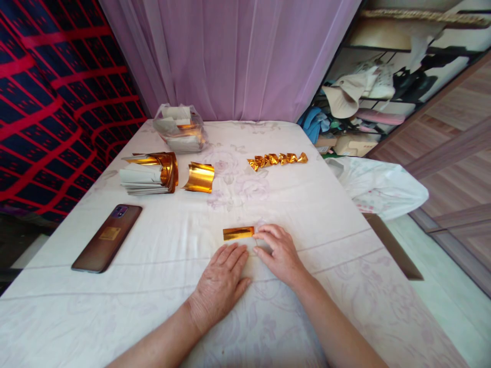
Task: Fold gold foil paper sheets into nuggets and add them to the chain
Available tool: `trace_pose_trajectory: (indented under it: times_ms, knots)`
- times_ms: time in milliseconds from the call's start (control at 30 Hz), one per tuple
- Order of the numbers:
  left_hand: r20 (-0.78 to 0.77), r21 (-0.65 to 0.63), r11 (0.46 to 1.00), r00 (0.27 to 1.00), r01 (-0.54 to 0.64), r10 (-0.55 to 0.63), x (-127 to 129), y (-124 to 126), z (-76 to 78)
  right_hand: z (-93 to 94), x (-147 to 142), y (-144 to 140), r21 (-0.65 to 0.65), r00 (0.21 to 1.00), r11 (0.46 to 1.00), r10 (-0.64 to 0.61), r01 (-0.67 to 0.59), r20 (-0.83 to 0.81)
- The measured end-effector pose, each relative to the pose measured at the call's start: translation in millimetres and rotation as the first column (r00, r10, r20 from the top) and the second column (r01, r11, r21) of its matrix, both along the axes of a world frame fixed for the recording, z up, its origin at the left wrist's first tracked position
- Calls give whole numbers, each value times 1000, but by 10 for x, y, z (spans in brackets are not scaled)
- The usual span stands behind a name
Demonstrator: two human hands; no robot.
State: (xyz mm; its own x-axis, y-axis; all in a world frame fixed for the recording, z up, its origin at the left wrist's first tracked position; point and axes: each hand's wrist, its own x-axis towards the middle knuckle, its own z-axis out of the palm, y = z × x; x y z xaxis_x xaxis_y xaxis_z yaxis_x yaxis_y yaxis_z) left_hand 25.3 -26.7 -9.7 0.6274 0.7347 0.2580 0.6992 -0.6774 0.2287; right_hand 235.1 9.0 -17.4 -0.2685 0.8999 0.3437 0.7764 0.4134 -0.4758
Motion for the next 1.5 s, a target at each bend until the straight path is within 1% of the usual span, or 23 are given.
trace_pose_trajectory:
  times_ms: [233,400,600,767,900,1100,1267,1400,1500]
  knots:
    - [-45,-85,996,999,-15,11,53,32,111,-11,-20,-22,11,1000,1000,-20,20,23]
    - [-57,-110,994,998,-13,7,71,42,167,-18,-10,-21,26,1000,1000,-2,2,25]
    - [-61,-104,995,998,-4,-3,54,56,148,-35,6,-18,31,1000,999,8,-9,25]
    - [-34,-80,996,998,44,-46,-35,61,111,-41,6,-24,21,999,1000,-1,0,41]
    - [-26,-43,997,998,59,-60,-120,55,78,-34,1,-30,0,998,1000,-11,11,56]
    - [-66,19,998,996,59,-58,-252,42,43,-17,-3,-30,-38,999,999,-19,21,51]
    - [-60,19,999,997,42,-41,-393,20,13,-9,-2,-29,-47,1000,999,-16,17,21]
    - [-55,25,999,998,34,-33,-467,13,22,-11,3,-26,-42,1000,999,-13,13,15]
    - [-68,48,998,997,47,-43,-469,23,41,-11,-4,-35,-37,999,999,-23,24,25]
